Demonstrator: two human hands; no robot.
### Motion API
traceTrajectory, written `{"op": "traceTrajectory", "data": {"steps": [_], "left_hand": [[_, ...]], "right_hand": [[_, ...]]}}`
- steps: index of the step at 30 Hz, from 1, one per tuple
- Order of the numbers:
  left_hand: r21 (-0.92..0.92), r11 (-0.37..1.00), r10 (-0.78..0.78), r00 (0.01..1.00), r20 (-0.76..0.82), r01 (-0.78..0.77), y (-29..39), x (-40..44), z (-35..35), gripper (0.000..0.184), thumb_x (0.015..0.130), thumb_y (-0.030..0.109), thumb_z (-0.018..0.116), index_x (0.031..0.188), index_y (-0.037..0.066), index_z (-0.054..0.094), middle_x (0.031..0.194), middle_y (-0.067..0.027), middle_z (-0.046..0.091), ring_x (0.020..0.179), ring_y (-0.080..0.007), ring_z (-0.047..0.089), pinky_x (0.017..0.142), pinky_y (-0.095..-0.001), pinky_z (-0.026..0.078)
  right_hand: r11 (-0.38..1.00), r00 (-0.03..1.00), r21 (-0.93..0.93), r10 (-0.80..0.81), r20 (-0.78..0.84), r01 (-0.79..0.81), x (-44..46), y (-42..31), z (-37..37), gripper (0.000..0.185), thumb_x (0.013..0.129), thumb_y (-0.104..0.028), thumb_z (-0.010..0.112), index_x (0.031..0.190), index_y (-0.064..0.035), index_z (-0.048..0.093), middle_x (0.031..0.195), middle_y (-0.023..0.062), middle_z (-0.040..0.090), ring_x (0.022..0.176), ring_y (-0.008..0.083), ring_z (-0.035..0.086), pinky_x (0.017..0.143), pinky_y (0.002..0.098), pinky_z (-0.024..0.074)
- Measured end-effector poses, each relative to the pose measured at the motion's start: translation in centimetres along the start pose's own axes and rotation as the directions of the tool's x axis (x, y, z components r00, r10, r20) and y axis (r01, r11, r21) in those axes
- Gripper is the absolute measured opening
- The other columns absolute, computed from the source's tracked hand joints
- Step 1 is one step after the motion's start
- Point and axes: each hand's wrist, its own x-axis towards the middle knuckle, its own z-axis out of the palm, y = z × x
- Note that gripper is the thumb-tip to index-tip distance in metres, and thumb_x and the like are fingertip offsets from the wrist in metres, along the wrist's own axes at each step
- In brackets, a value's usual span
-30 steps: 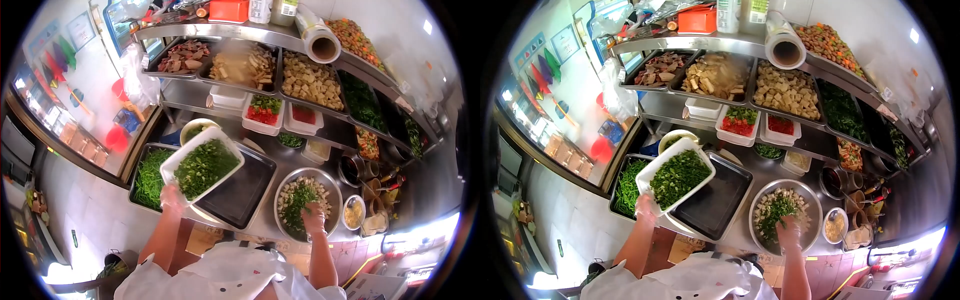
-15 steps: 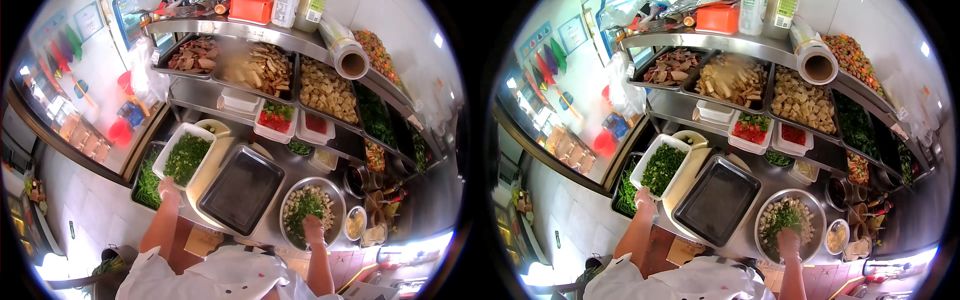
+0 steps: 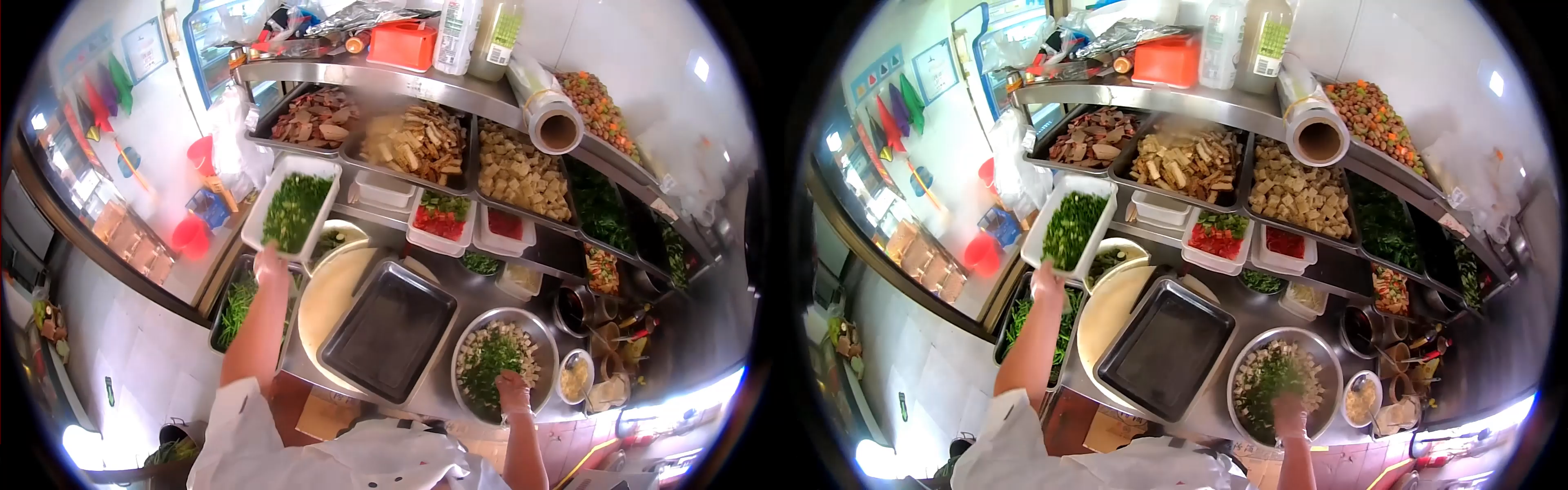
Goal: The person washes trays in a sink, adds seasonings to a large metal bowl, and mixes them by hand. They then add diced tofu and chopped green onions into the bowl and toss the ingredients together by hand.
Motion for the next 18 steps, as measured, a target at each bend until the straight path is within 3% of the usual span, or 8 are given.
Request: {"op": "traceTrajectory", "data": {"steps": [1,3,7,9,11,15,16,18], "left_hand": [[-0.316,0.947,-0.041,0.998,0.048,0.054,0.5,1.5,3.1,0.031,0.087,0.022,0.071,0.109,0.006,0.055,0.099,-0.0075,0.056,0.090,-0.0197,0.055,0.076,-0.0329,0.050],[0.037,0.999,-0.044,0.995,0.090,0.040,3.0,2.7,7.2,0.037,0.086,0.040,0.071,0.098,0.006,0.064,0.082,-0.0057,0.055,0.069,-0.0177,0.050,0.063,-0.0349,0.045],[0.085,0.986,-0.153,0.985,0.080,0.146,1.0,5.8,12.0,0.047,0.082,0.040,0.077,0.112,0.005,0.067,0.096,-0.0082,0.064,0.076,-0.0198,0.057,0.065,-0.0401,0.048],[0.100,0.995,-0.037,0.938,0.344,0.002,-3.1,5.7,12.1,0.025,0.087,0.030,0.073,0.102,0.011,0.067,0.083,-0.0048,0.058,0.068,-0.0148,0.053,0.063,-0.0358,0.047],[0.094,0.996,-0.053,0.868,0.494,0.007,-4.9,-2.8,12.6,0.018,0.090,0.024,0.068,0.102,0.011,0.062,0.083,-0.0008,0.058,0.070,-0.0115,0.056,0.065,-0.0249,0.048],[0.353,0.933,-0.221,0.658,0.720,-0.072,-11.8,-16.4,9.4,0.020,0.093,0.024,0.066,0.105,0.009,0.059,0.097,-0.0045,0.062,0.082,-0.0138,0.063,0.074,-0.0282,0.054],[0.410,0.908,-0.280,0.610,0.741,-0.082,-12.6,-19.6,9.1,0.021,0.093,0.025,0.067,0.105,0.009,0.059,0.096,-0.0047,0.062,0.082,-0.0142,0.063,0.075,-0.0288,0.054],[0.454,0.885,-0.349,0.501,0.792,-0.102,-14.5,-24.7,8.1,0.021,0.092,0.023,0.068,0.104,0.008,0.059,0.095,-0.0048,0.063,0.083,-0.0154,0.064,0.076,-0.0301,0.054]], "right_hand": [[1.000,1.000,0.004,0.030,0.007,-0.030,0.0,-3.0,-1.2,0.035,0.089,-0.022,0.069,0.117,-0.0021,0.066,0.102,0.0098,0.071,0.094,0.0181,0.066,0.086,0.0304,0.0504],[0.999,0.999,-0.050,-0.002,0.033,0.004,-0.3,-5.3,-2.2,0.027,0.090,-0.021,0.064,0.111,-0.0044,0.068,0.106,0.0099,0.070,0.099,0.0227,0.065,0.089,0.0342,0.0505],[0.971,0.995,-0.238,0.051,0.085,-0.030,-1.4,-5.7,-3.6,0.025,0.095,-0.022,0.058,0.115,-0.0114,0.069,0.113,0.0125,0.069,0.104,0.0292,0.065,0.088,0.0387,0.0523],[0.752,0.789,0.239,0.588,0.178,-0.614,-0.8,-16.0,-9.7,0.031,0.095,-0.025,0.058,0.122,-0.0106,0.066,0.112,0.0135,0.070,0.103,0.0259,0.067,0.087,0.0362,0.0524],[0.881,0.880,0.000,0.474,-0.009,-0.474,-1.7,-15.4,-12.1,0.033,0.094,-0.023,0.057,0.122,-0.0060,0.064,0.108,0.0143,0.070,0.098,0.0224,0.068,0.083,0.0342,0.0534],[0.838,0.917,0.450,0.388,-0.094,-0.309,-1.5,-11.5,-16.0,0.029,0.093,-0.010,0.060,0.121,-0.0031,0.061,0.100,0.0127,0.070,0.091,0.0166,0.068,0.074,0.0295,0.0541],[0.954,0.952,0.224,0.243,-0.184,-0.200,-0.8,-13.2,-18.0,0.027,0.092,-0.006,0.062,0.119,-0.0027,0.062,0.095,0.0102,0.069,0.086,0.0154,0.067,0.072,0.0291,0.0533],[0.857,0.895,0.497,0.320,-0.312,-0.133,1.3,-12.3,-16.9,0.027,0.091,-0.009,0.065,0.117,-0.0029,0.062,0.093,0.0098,0.069,0.085,0.0194,0.067,0.072,0.0327,0.0536]]}}
